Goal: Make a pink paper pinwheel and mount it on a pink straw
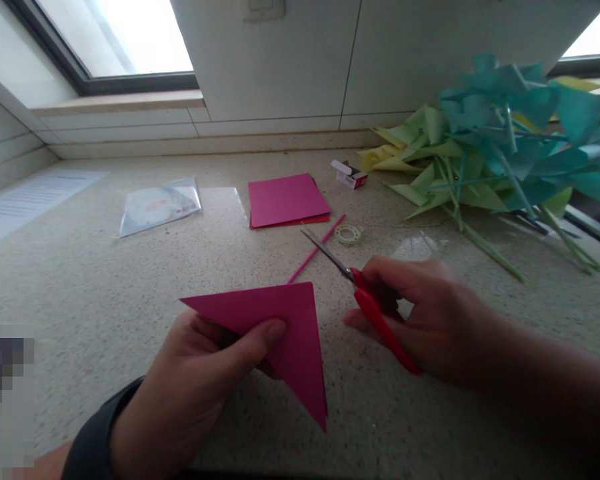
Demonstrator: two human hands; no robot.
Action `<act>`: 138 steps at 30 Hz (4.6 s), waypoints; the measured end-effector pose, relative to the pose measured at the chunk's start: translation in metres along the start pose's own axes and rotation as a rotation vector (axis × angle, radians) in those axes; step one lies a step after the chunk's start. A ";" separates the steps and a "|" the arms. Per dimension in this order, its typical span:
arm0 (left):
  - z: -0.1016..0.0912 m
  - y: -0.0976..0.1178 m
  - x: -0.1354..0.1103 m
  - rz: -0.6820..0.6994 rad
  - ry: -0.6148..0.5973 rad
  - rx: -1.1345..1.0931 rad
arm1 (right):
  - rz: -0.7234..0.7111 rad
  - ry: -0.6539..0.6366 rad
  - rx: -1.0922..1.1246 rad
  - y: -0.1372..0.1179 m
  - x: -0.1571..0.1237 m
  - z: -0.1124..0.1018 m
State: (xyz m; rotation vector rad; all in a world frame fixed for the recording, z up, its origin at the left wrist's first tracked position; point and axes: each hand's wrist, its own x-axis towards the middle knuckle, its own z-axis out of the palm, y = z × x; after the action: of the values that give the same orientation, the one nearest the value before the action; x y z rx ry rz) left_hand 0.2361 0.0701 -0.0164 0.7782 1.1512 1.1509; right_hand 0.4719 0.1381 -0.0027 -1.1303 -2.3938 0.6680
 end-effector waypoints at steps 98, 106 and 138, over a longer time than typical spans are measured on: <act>0.059 0.056 0.025 1.364 -0.011 1.855 | 0.045 0.194 1.047 -0.009 0.007 -0.013; 0.068 0.051 0.028 1.392 0.038 1.867 | 0.092 0.248 1.050 -0.006 0.008 -0.008; -0.009 0.009 0.042 0.131 -0.268 -0.092 | -0.097 -0.407 1.279 0.053 0.007 -0.016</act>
State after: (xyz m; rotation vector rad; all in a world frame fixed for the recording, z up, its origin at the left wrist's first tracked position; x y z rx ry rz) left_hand 0.2249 0.1123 -0.0228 0.9164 0.8290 1.1589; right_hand 0.5080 0.1772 -0.0194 -0.3053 -1.5966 2.0782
